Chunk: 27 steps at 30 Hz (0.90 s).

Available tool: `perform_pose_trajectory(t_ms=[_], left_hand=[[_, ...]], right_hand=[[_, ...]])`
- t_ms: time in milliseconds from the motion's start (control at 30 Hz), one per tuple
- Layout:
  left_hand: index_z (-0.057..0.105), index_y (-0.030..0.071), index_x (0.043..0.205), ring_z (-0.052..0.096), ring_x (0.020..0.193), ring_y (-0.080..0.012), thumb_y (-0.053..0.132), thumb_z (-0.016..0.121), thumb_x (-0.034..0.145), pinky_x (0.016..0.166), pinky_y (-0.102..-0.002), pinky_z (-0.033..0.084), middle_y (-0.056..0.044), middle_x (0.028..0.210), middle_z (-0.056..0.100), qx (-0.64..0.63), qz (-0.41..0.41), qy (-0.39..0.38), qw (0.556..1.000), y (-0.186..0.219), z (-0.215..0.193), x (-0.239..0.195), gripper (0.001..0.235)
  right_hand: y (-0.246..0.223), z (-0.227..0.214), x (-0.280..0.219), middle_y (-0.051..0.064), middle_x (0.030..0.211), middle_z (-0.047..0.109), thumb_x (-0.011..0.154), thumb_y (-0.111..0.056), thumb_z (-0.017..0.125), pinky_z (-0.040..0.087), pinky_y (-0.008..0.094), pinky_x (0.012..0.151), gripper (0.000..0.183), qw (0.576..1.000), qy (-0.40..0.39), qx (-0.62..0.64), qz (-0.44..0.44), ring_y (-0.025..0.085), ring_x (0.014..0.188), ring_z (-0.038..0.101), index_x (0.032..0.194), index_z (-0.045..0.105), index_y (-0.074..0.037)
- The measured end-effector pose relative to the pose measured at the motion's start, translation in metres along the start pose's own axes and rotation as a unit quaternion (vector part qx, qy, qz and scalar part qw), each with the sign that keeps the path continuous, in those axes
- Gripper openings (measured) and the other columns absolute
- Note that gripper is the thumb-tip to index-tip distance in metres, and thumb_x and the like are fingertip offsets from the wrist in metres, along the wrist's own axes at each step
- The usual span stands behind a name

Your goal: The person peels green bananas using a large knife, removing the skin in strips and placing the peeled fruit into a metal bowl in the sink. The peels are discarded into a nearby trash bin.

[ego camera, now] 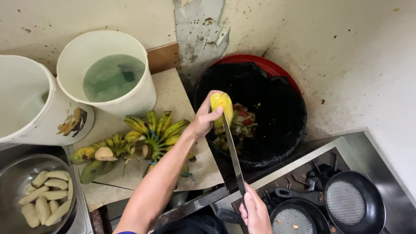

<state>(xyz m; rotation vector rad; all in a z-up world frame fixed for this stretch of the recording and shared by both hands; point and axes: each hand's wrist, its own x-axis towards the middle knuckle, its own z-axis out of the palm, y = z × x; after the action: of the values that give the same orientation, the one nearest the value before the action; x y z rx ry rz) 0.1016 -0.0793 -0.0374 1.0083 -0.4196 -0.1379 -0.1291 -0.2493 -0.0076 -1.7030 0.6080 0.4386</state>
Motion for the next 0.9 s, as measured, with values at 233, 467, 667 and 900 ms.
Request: perform_pose_trajectory(t_ms=[233, 467, 667, 900], left_hand=[[0.04, 0.013, 0.117, 0.05, 0.081, -0.0114, 0.037, 0.069, 0.078, 0.069, -0.026, 0.044, -0.004, 0.097, 0.049, 0.147, -0.027, -0.031, 0.988, 0.035, 0.011, -0.004, 0.055], [0.039, 0.01, 0.119, 0.047, 0.083, -0.0119, 0.041, 0.068, 0.079, 0.071, -0.027, 0.043, -0.004, 0.098, 0.048, 0.173, 0.063, 0.083, 0.979, 0.017, 0.022, -0.007, 0.058], [0.038, 0.01, 0.119, 0.048, 0.083, -0.012, 0.042, 0.069, 0.08, 0.072, -0.027, 0.043, -0.005, 0.098, 0.048, 0.175, 0.077, 0.127, 0.973, 0.006, 0.027, -0.007, 0.059], [0.037, 0.01, 0.118, 0.048, 0.086, -0.0128, 0.044, 0.069, 0.079, 0.075, -0.027, 0.044, -0.005, 0.1, 0.048, 0.172, 0.087, 0.165, 0.967, 0.001, 0.034, -0.006, 0.061]], right_hand=[[0.023, 0.012, 0.009, 0.001, 0.053, 0.035, 0.089, -0.041, 0.037, 0.023, 0.024, 0.039, 0.057, 0.999, 0.006, 0.001, -0.05, 0.01, 0.046, 0.035, 0.14, 0.051, -0.02], [0.024, 0.035, 0.008, 0.001, 0.05, 0.039, 0.091, -0.038, 0.035, 0.035, 0.025, 0.045, 0.055, 0.987, 0.084, -0.041, -0.133, 0.011, 0.045, 0.042, 0.138, 0.051, -0.016], [0.024, 0.051, 0.008, 0.002, 0.049, 0.041, 0.088, -0.045, 0.034, 0.036, 0.027, 0.045, 0.061, 0.99, 0.103, -0.004, -0.101, 0.012, 0.045, 0.043, 0.139, 0.05, -0.015], [0.029, 0.063, 0.014, 0.004, 0.049, 0.037, 0.092, -0.036, 0.034, 0.03, 0.025, 0.035, 0.054, 0.988, 0.063, 0.102, -0.097, 0.012, 0.039, 0.035, 0.14, 0.048, -0.017]])
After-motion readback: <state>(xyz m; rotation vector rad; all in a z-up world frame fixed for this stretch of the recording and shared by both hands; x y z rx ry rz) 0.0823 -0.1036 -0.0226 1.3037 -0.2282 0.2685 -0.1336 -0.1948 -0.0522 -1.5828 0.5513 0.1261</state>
